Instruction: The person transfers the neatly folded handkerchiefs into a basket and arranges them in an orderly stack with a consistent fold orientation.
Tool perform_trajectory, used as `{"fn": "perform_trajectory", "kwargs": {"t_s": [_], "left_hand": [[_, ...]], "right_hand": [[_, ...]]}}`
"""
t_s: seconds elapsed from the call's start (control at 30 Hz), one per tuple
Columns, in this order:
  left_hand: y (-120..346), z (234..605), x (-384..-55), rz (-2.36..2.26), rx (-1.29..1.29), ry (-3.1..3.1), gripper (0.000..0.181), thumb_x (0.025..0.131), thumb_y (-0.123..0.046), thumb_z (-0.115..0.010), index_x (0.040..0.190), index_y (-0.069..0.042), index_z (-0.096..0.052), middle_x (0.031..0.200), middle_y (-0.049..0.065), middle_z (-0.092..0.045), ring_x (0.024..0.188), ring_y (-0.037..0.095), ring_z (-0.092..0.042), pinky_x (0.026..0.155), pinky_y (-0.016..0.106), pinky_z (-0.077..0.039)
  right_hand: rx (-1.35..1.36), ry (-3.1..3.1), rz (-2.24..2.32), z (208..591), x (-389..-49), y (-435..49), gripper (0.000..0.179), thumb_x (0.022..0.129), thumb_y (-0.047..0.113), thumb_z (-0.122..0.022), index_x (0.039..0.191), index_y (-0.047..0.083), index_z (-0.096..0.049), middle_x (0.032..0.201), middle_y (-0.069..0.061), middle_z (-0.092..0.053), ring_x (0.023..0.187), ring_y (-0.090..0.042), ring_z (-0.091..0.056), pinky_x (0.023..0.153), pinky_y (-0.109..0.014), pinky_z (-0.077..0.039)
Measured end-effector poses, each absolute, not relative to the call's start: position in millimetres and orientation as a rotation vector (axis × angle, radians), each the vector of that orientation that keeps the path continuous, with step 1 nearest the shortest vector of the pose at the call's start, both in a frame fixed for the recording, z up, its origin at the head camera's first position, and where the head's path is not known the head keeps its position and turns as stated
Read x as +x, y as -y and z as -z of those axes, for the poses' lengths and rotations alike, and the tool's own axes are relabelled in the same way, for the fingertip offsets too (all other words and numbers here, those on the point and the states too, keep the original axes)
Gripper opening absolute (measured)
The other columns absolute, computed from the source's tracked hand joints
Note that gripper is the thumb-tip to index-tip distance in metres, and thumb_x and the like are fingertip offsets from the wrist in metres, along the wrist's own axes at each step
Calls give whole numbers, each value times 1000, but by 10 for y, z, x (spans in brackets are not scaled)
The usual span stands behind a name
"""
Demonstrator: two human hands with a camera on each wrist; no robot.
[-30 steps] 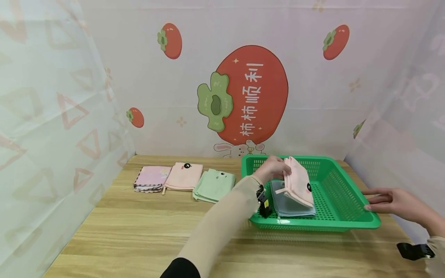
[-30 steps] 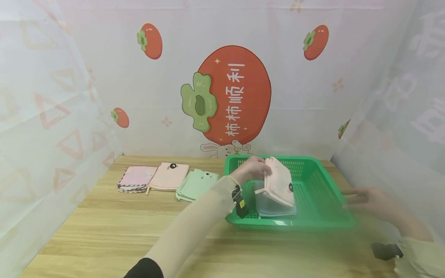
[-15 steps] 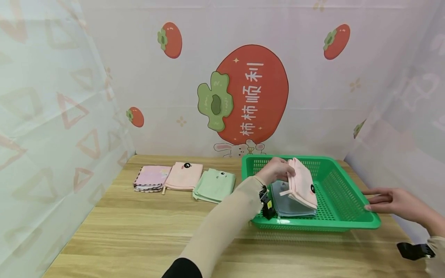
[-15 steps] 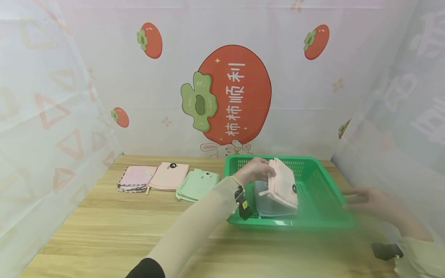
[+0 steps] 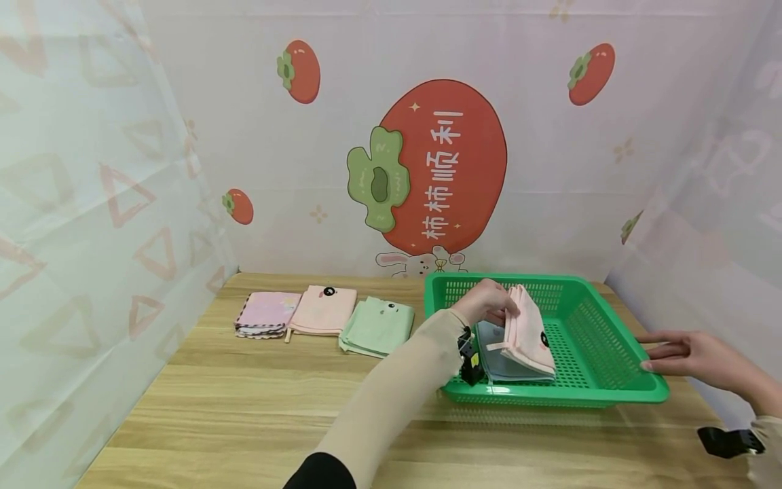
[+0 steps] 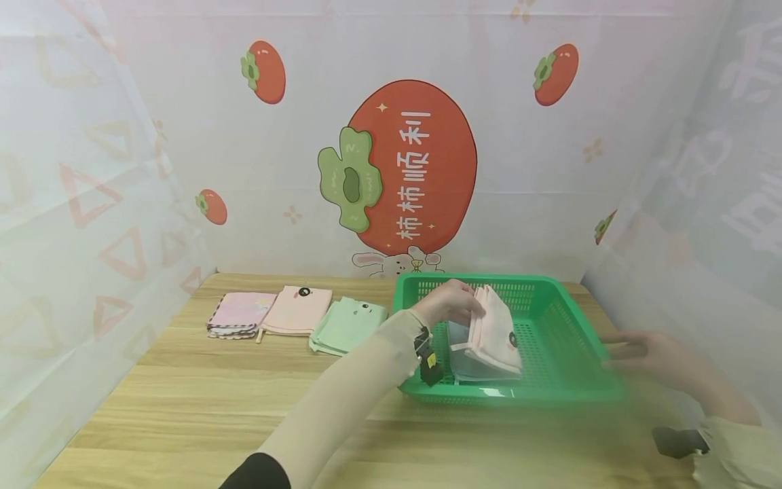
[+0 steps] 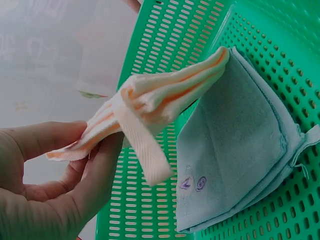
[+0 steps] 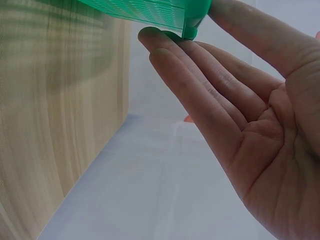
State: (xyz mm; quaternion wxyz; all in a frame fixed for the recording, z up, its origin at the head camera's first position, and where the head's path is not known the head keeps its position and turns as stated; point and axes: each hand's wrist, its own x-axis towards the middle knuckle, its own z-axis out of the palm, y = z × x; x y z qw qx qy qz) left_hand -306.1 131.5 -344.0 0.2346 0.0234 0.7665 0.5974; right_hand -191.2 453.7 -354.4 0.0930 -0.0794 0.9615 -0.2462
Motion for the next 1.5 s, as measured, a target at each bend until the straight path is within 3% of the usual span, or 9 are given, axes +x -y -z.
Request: {"fn": "perform_trajectory", "kwargs": {"t_s": [0.3,0.43,0.7,0.87,1.07,1.33,1.5], "left_hand": [[-1297,3433,-3094,-1575,75,-2136,7,78,7,-70,80,2,-65,72,16,-67,72,28,-69,82,45,-55],[-1289,3441,-3142,-1511,69,-2164,8,77,5,-71,79,1,-65,73,13,-66,67,25,-67,75,41,-58],[-1235,3451,-3119,-1530,110,-2142,6,78,7,-69,80,5,-65,74,15,-64,73,29,-68,86,46,-54],[-1211,3451,-3086,-1529,105,-2148,7,79,7,-69,85,7,-64,76,14,-61,79,32,-68,87,46,-53],[-1178,3462,-3093,-1532,109,-2153,11,80,5,-69,88,7,-62,78,15,-61,75,31,-68,86,46,-54],[-1123,3438,-3117,-1459,87,-2180,19,80,0,-70,96,6,-63,82,14,-63,69,25,-69,71,37,-58],[-1080,3453,-3118,-1484,117,-2146,24,82,1,-68,103,7,-59,79,17,-63,74,31,-70,79,42,-57]], "right_hand": [[-239,-2846,740,3543,-1915,-4543,64,91,28,-63,133,-15,-42,112,-29,-63,81,10,-60,68,-32,-56],[-245,-2861,728,3537,-1905,-4528,63,91,28,-64,133,-15,-43,111,-29,-64,81,9,-60,67,-28,-56],[-248,-2860,721,3509,-1884,-4499,62,91,26,-63,132,-15,-42,111,-29,-64,81,9,-60,66,-27,-55],[-240,-2854,714,3500,-1885,-4499,63,91,27,-63,133,-15,-42,111,-29,-64,81,9,-60,67,-29,-56],[-231,-2856,706,3521,-1900,-4522,66,90,31,-64,133,-14,-42,111,-28,-64,81,8,-60,68,-30,-56],[-249,-2859,723,3549,-1913,-4559,67,90,33,-64,133,-13,-43,111,-27,-65,82,8,-61,67,-29,-56],[-250,-2864,725,3548,-1919,-4562,66,90,31,-64,133,-14,-43,111,-27,-64,82,9,-61,68,-30,-56]]}}
